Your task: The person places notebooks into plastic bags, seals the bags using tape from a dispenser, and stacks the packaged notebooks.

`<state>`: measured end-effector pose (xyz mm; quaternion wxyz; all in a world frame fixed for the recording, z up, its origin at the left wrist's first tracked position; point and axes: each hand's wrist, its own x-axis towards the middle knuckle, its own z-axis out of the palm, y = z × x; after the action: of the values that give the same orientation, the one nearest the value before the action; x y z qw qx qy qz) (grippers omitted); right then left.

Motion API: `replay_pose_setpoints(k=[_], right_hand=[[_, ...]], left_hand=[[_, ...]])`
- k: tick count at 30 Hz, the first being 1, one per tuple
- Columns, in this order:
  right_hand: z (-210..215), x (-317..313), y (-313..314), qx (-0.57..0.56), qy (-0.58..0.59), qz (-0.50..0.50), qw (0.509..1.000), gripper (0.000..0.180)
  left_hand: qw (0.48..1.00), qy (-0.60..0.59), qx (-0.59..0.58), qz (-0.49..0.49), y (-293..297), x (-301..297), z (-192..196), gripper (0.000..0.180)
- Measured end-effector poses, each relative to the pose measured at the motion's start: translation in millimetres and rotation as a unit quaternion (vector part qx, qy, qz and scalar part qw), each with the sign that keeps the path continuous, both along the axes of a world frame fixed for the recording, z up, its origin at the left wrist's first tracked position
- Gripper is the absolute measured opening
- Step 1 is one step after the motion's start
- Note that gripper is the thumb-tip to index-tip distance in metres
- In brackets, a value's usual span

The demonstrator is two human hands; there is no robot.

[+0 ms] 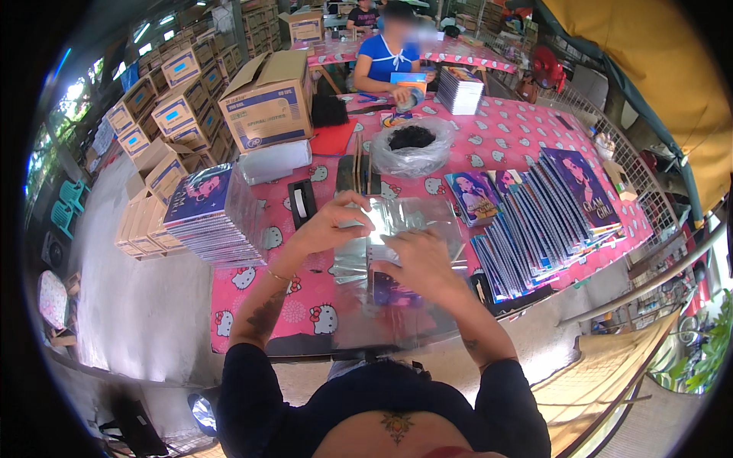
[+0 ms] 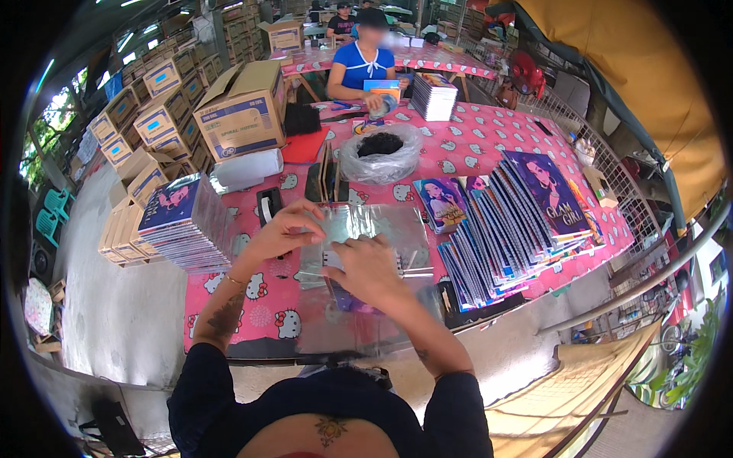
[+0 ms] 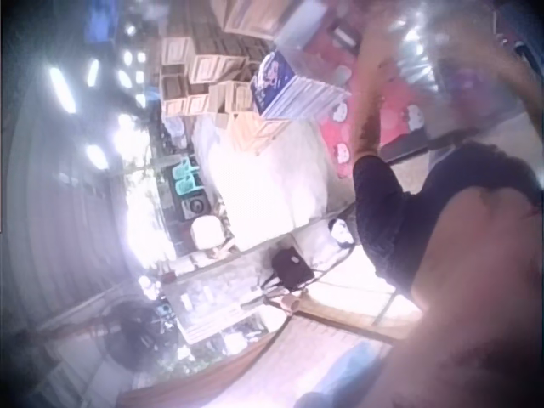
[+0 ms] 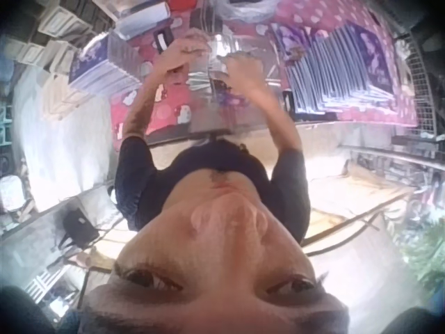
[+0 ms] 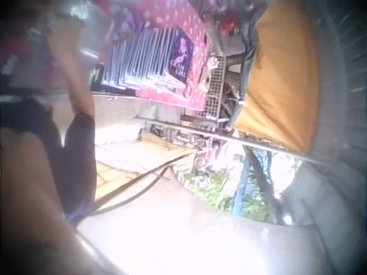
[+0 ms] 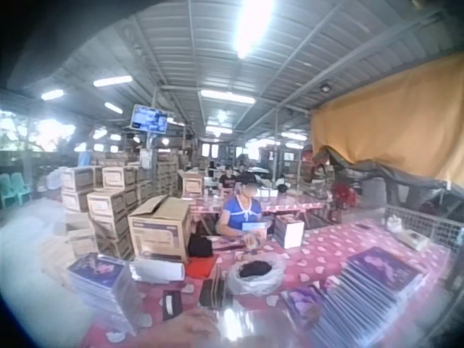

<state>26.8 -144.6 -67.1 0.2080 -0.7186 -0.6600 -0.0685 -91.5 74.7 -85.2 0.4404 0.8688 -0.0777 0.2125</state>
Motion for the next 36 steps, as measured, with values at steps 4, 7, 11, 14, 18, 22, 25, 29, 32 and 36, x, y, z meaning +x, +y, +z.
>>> replay_pose_setpoints(k=[4, 7, 11, 14, 18, 22, 25, 29, 32, 36], right_hand=[[27, 21, -53, 0.176, 0.003, -0.052, 0.983, 0.068], [-51, 78, -85, 0.221, 0.338, -0.076, 0.912, 0.072], [-79, 67, -58, 0.075, 0.120, 0.084, 0.986, 0.068], [-77, 61, -52, -0.001, 0.110, 0.097, 0.989, 0.065], [-74, 59, -49, -0.002, 0.139, 0.095, 0.986, 0.065], [-79, 58, -47, 0.018, 0.119, 0.085, 0.989, 0.050], [-69, 60, -45, 0.025, 0.086, 0.069, 0.994, 0.034], [-56, 71, -43, 0.076, 0.178, 0.091, 0.977, 0.021], [-63, 82, -33, 0.083, 0.291, 0.091, 0.949, 0.031], [-87, 95, -12, 0.137, 0.371, -0.041, 0.918, 0.046]], left_hand=[[0.999, -0.006, 0.049, 0.023, 1, -13, 13, 0.016], [0.995, -0.029, 0.093, 0.021, -9, 6, 11, 0.016], [0.986, -0.070, 0.148, 0.044, -33, 41, -8, 0.018], [0.973, -0.099, 0.202, 0.055, -46, 59, -30, 0.015], [0.976, -0.053, 0.204, 0.059, -49, 69, -58, 0.026], [0.967, 0.003, 0.184, 0.177, -58, 80, -70, 0.047], [0.981, -0.022, 0.153, 0.114, -55, 72, -51, 0.052], [0.942, 0.032, 0.332, 0.024, -77, 23, 21, 0.042], [0.917, -0.029, 0.393, 0.066, -88, 10, 36, 0.030], [0.943, -0.062, 0.313, 0.089, -106, 3, 52, 0.021]])
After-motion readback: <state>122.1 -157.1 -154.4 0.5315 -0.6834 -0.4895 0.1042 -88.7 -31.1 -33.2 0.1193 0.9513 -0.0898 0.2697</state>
